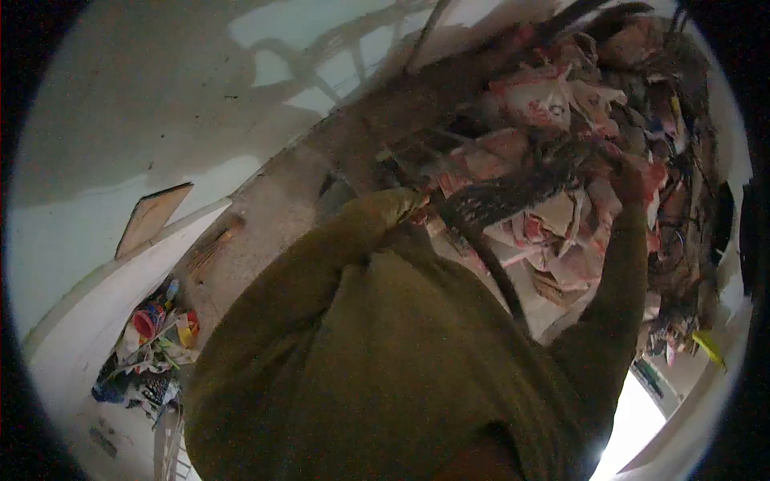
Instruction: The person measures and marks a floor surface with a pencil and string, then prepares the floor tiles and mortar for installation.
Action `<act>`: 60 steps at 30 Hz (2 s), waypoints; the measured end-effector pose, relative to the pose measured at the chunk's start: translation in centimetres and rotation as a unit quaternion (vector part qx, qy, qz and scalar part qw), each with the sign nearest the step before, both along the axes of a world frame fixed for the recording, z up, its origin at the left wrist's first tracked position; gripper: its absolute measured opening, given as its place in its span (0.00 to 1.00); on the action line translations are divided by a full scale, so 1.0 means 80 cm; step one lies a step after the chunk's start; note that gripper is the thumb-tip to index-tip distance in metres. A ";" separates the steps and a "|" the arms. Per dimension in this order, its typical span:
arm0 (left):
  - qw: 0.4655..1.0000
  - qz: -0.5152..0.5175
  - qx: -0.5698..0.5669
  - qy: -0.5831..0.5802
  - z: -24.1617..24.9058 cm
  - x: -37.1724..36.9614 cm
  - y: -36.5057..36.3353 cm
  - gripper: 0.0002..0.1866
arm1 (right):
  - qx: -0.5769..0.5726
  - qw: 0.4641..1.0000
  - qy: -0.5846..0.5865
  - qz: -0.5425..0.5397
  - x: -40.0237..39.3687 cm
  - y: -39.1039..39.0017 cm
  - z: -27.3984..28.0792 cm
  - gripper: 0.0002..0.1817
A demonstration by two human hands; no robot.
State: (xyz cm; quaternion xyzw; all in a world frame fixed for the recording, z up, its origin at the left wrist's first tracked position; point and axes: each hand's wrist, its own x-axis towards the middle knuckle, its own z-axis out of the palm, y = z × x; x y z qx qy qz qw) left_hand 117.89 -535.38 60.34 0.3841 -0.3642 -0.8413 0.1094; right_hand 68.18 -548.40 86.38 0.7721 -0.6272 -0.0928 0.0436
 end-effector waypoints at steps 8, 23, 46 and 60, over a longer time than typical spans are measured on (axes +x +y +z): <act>0.977 -0.085 -0.117 -0.160 -0.143 0.347 0.081 0.24 | -0.035 0.988 0.084 0.126 0.123 0.150 0.137 0.28; 0.955 0.115 0.167 -0.215 -0.144 0.800 0.313 0.23 | -0.090 0.946 -0.166 -0.263 0.324 0.433 0.015 0.23; 0.929 0.037 0.237 -0.282 -0.131 0.725 0.183 0.21 | -0.148 0.935 -0.075 -0.314 0.213 0.472 -0.033 0.21; 0.964 -0.212 0.099 -0.127 -0.193 0.587 0.152 0.15 | 0.019 0.792 -0.387 -0.472 0.635 0.742 -0.413 0.26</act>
